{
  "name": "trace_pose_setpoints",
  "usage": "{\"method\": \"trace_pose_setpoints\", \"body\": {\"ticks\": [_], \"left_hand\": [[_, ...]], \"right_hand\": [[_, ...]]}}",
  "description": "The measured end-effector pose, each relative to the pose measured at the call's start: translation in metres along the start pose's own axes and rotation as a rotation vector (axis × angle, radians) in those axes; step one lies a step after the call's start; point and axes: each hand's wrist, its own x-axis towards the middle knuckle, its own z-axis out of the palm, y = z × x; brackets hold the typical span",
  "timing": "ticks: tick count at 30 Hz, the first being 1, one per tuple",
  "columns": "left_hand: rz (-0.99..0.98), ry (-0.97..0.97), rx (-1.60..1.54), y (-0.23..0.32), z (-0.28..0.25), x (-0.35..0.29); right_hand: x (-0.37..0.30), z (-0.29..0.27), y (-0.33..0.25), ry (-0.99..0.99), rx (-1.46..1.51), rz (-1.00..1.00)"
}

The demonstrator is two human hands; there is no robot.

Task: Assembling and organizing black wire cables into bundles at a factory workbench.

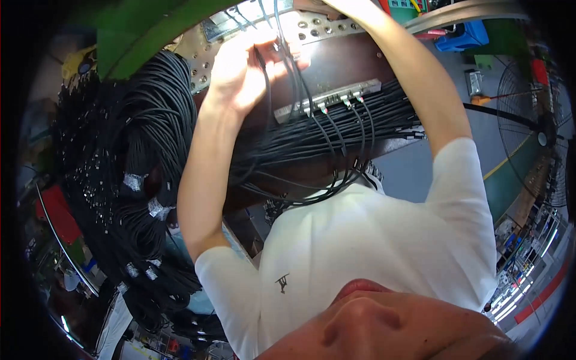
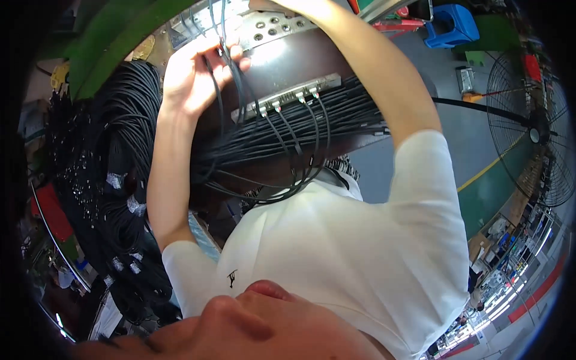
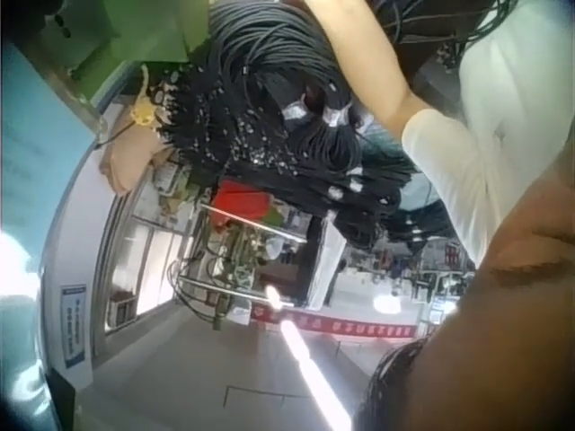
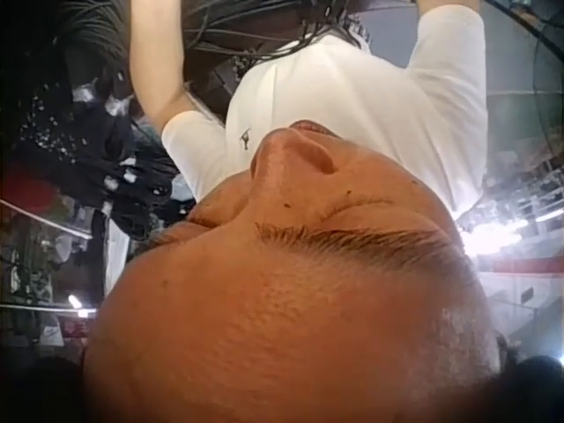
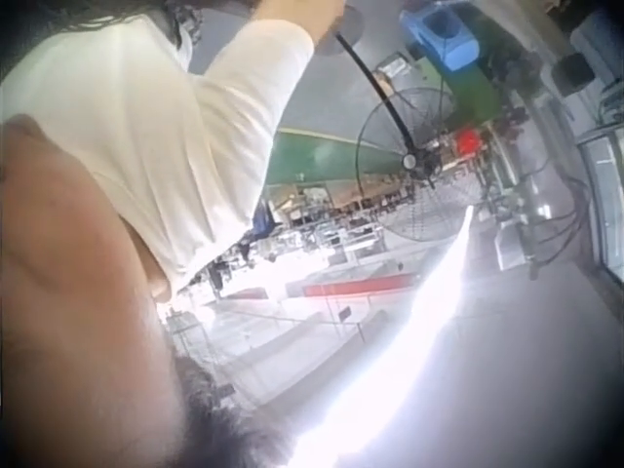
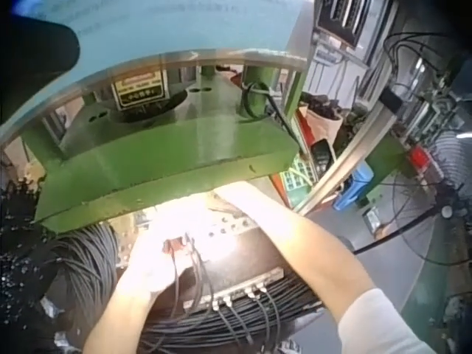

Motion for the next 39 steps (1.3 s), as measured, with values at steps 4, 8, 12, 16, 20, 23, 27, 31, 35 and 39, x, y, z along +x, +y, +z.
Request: {"method": "trace_pose_setpoints", "body": {"ticks": [4,8,12,16,20,23,27,31,35,39], "left_hand": [[-0.11,0.155,-0.033,-0.023,0.04,-0.035],[-0.148,0.137,-0.061,-0.032,0.024,-0.078],[0.327,0.095,-0.193,0.043,-0.002,-0.157],[0.569,1.21,0.762,0.124,-0.068,-0.236],[0.06,0.837,1.029,0.081,-0.058,-0.264],[-0.15,0.231,0.79,-0.026,-0.018,-0.154],[-0.116,0.074,0.439,-0.106,0.036,-0.1],[-0.078,-0.024,0.062,-0.051,0.035,-0.057],[0.195,0.324,0.625,0.02,0.009,0.015],[0.125,0.232,0.106,0.038,-0.008,0.037]], "right_hand": [[-0.034,0.087,-0.054,0.124,-0.007,-0.233],[-0.039,0.099,-0.061,-0.019,-0.043,-0.27],[-0.083,0.066,-0.034,-0.182,-0.361,-0.313],[-0.099,0.077,-0.037,-0.012,-0.614,-0.601],[-0.15,0.058,-0.064,-0.039,-0.414,-0.489],[-0.181,0.06,-0.047,-0.151,-0.377,-0.443],[-0.153,0.071,-0.074,-0.095,-0.29,-0.45],[-0.058,0.073,-0.06,0.423,-0.603,-1.137],[-0.016,0.088,-0.077,-0.177,-0.45,-0.376],[-0.003,0.093,-0.074,-0.173,-0.422,-0.349]]}}
